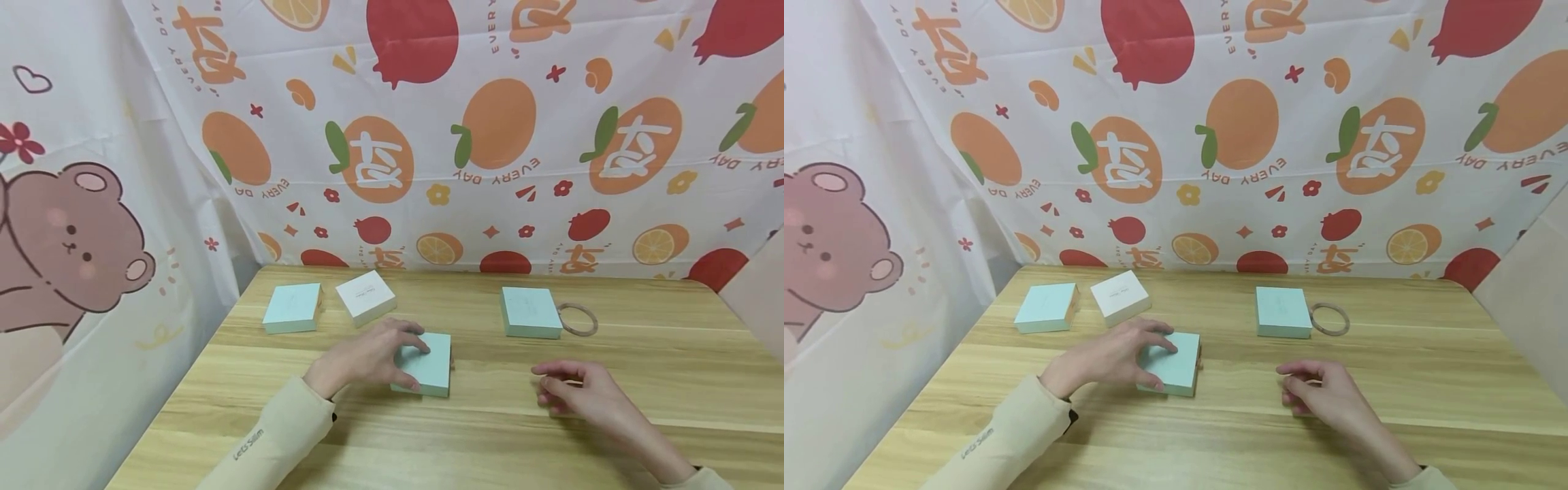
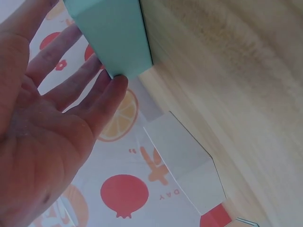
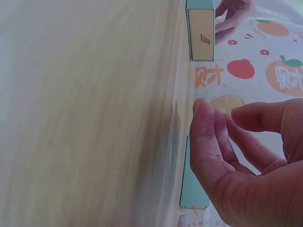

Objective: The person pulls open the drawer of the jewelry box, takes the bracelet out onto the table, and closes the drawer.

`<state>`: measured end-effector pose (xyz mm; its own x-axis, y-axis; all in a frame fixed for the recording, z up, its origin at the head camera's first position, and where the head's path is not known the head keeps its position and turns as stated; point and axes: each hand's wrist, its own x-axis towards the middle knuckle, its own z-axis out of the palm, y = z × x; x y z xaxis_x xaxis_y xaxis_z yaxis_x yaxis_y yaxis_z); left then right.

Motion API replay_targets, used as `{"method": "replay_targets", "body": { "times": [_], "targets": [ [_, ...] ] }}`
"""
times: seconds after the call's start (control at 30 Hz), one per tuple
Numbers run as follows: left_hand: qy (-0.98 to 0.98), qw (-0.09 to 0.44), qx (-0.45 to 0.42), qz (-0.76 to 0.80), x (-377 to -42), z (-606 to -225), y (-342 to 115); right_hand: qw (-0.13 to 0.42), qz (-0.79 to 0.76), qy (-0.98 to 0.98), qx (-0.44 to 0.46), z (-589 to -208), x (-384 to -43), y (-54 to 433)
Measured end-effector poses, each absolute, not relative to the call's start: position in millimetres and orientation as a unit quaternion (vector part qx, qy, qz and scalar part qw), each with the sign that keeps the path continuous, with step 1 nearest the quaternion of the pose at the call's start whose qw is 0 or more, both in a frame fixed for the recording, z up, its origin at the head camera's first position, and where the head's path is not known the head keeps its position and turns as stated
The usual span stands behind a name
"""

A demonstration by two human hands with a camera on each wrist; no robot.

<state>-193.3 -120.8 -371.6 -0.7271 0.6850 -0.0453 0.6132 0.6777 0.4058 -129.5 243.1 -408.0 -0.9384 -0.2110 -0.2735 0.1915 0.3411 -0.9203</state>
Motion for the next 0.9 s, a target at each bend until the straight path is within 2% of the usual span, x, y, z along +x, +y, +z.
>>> {"method": "replay_targets", "body": {
  "times": [0.27,0.9],
  "targets": [
    [0.911,0.093,0.352,0.195,-184.3,-374.3,-119.5,0.17,-0.569,0.803,-0.038,-410.4,-129.8,232.3],
    [0.919,0.072,0.345,0.175,-163.2,-374.8,-120.3,0.193,-0.573,0.793,-0.074,-407.4,-142.8,168.2]
  ]
}}
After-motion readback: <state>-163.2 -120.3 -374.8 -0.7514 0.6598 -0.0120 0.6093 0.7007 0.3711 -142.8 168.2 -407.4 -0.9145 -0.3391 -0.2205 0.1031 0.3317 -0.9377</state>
